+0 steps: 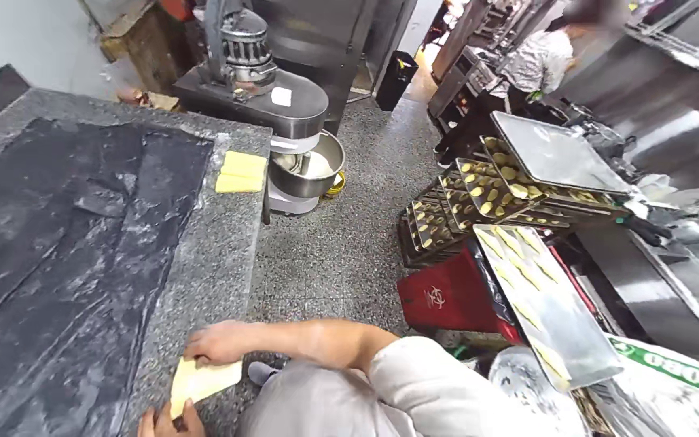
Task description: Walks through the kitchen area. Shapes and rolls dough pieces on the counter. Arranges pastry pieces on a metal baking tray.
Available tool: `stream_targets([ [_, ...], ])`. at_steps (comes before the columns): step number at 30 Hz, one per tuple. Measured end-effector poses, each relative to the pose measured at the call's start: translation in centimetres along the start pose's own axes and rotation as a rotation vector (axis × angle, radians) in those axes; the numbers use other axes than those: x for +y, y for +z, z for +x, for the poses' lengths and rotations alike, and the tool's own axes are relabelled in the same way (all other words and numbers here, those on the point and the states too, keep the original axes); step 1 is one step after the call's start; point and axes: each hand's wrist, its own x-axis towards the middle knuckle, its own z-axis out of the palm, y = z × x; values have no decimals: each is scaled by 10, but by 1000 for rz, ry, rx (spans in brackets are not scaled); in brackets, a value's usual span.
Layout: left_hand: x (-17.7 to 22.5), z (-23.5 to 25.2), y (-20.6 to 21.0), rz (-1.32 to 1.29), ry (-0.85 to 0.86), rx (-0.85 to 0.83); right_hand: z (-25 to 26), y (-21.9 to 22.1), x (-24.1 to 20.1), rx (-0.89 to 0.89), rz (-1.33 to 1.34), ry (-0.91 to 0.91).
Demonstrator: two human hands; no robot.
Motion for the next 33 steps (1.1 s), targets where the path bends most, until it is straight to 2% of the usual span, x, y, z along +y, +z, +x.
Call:
stream_targets([
  [3,13,15,-7,-176,-30,-17,47,29,-6,-38,-200,-69],
  [7,26,21,-28,-213,-309,-211,67,37,-4,-199,-235,-87],
  [9,18,17,-21,-169,-351,-173,73,29,1,-341,-186,-101],
  [11,13,12,-13,-173,-370,-108,76,22,12,-402,-144,-124],
  [14,13,11,-11,-330,-398,9,74,3,28,-336,13,-206],
  [17,17,20,-33,-471,-497,156,81,-29,32,-236,149,-205],
  [19,19,31,-47,-470,-551,218,95,-40,37,-159,204,-190],
  [21,12,44,-45,-379,-611,171,112,-31,44,-118,183,-159],
  [23,2,52,-26,-258,-719,30,122,-4,52,-135,69,-144],
  [24,0,54,-19,-217,-738,14,122,5,52,-139,-8,-147],
  [28,18,48,-25,-80,-605,203,93,5,25,60,-175,-271],
  [30,29,41,-20,13,-454,100,82,14,23,-2,-231,-409],
  [33,24,27,15,170,-311,-144,81,46,52,-212,-306,-510],
])
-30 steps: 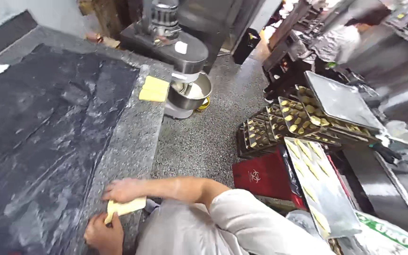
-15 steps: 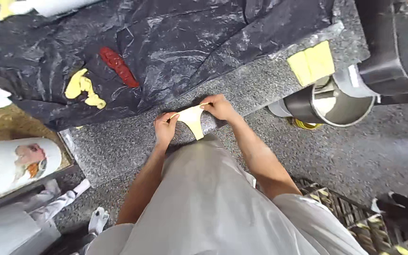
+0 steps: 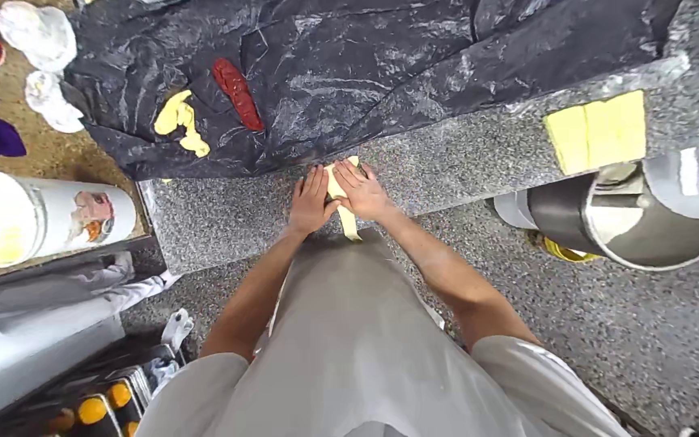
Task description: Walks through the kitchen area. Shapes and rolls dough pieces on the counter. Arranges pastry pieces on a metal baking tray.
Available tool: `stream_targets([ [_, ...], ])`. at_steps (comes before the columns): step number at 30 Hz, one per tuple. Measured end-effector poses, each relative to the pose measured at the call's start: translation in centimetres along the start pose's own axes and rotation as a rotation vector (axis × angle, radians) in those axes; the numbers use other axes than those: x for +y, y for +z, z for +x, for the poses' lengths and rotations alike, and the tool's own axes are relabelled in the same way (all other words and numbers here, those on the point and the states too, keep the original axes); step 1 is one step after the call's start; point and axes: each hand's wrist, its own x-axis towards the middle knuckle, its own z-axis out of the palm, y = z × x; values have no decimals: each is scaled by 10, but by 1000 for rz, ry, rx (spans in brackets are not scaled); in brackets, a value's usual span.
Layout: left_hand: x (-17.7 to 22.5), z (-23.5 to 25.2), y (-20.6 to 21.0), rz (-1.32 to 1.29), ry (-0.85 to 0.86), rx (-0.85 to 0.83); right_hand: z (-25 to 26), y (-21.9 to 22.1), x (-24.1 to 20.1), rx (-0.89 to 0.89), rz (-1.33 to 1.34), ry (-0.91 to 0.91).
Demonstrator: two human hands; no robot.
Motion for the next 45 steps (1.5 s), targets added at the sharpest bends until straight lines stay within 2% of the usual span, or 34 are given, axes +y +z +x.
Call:
stream_targets([
  [3,-9,3,2,32,-3,-50,10,-7,4,-48,60,38],
  [8,-12,1,7,59,33,-19,9,-7,11,-48,51,65],
  [9,-13,-1,8,40,33,-15,13,-15,6,-38,103,92],
  [11,-12,-2,5,-3,25,-23,27,-31,-5,94,227,141],
  [14,-14,-3,1,-88,24,7,65,-51,-38,230,358,214],
  [17,-20,-8,-2,-218,30,78,123,-56,-83,274,373,165],
  [21,-48,-21,-16,-509,-3,260,210,-30,-125,224,119,201],
  [25,-114,-29,-50,-612,-103,411,267,-3,-133,142,-80,303],
  [29,-181,8,-97,-670,-177,489,287,-5,-123,132,-42,328],
  [31,-207,42,-119,-630,-162,425,291,-18,-119,170,15,329],
  [34,-227,93,-135,-462,-29,294,295,-35,-119,206,78,323],
  [36,-234,119,-134,-372,76,285,298,-40,-125,210,98,348],
  [39,-248,135,-116,-360,152,371,302,-33,-119,227,97,340],
  [41,-253,134,-112,-398,143,408,305,-29,-113,214,119,268],
  [45,-259,128,-108,-518,85,450,316,-42,-115,74,129,172],
])
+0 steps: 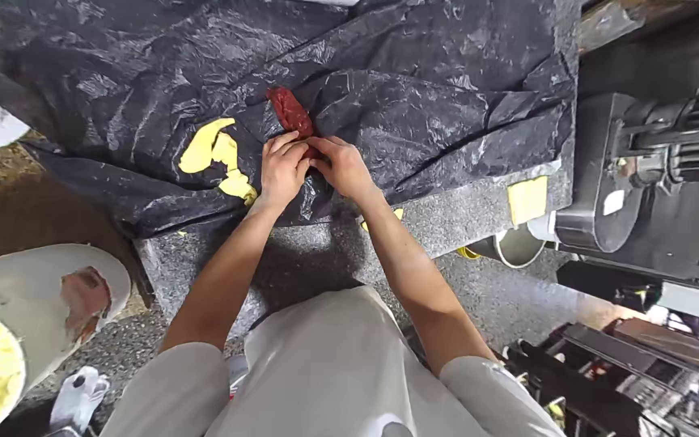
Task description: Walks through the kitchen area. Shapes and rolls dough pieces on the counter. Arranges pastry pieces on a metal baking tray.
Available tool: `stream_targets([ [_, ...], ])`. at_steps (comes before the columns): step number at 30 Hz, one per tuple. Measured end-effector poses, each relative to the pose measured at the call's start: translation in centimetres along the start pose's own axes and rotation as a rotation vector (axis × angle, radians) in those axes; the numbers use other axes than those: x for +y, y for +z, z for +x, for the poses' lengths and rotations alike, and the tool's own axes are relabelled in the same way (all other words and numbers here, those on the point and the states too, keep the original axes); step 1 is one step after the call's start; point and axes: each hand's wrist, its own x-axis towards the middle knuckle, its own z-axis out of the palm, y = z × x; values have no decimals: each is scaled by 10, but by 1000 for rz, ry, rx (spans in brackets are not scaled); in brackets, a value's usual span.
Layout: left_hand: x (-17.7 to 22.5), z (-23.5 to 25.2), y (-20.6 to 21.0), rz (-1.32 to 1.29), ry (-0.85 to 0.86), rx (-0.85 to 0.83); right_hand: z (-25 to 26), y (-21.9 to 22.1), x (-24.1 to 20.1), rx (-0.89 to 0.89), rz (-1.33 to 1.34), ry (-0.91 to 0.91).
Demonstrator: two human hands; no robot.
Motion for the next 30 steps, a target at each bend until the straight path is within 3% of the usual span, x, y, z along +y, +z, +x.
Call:
stream_targets([
  [6,5,4,-13,-80,-132,-104,20,-16,-6,-148,-97,-77],
  [9,11,2,-22,-47,-184,-173,22,-18,-11,-105,-23,-13],
  [13,31,-5,-15,98,-163,-44,16,-18,-19,-27,57,79],
  [18,26,-8,5,290,-80,161,7,1,-26,-62,-89,137],
  [25,17,-18,17,436,69,177,-10,4,-24,-99,-107,194],
  [28,18,-20,19,454,53,133,-28,-3,-23,-31,-69,200],
  [30,27,-19,12,450,-27,25,-53,-12,-14,117,11,163],
])
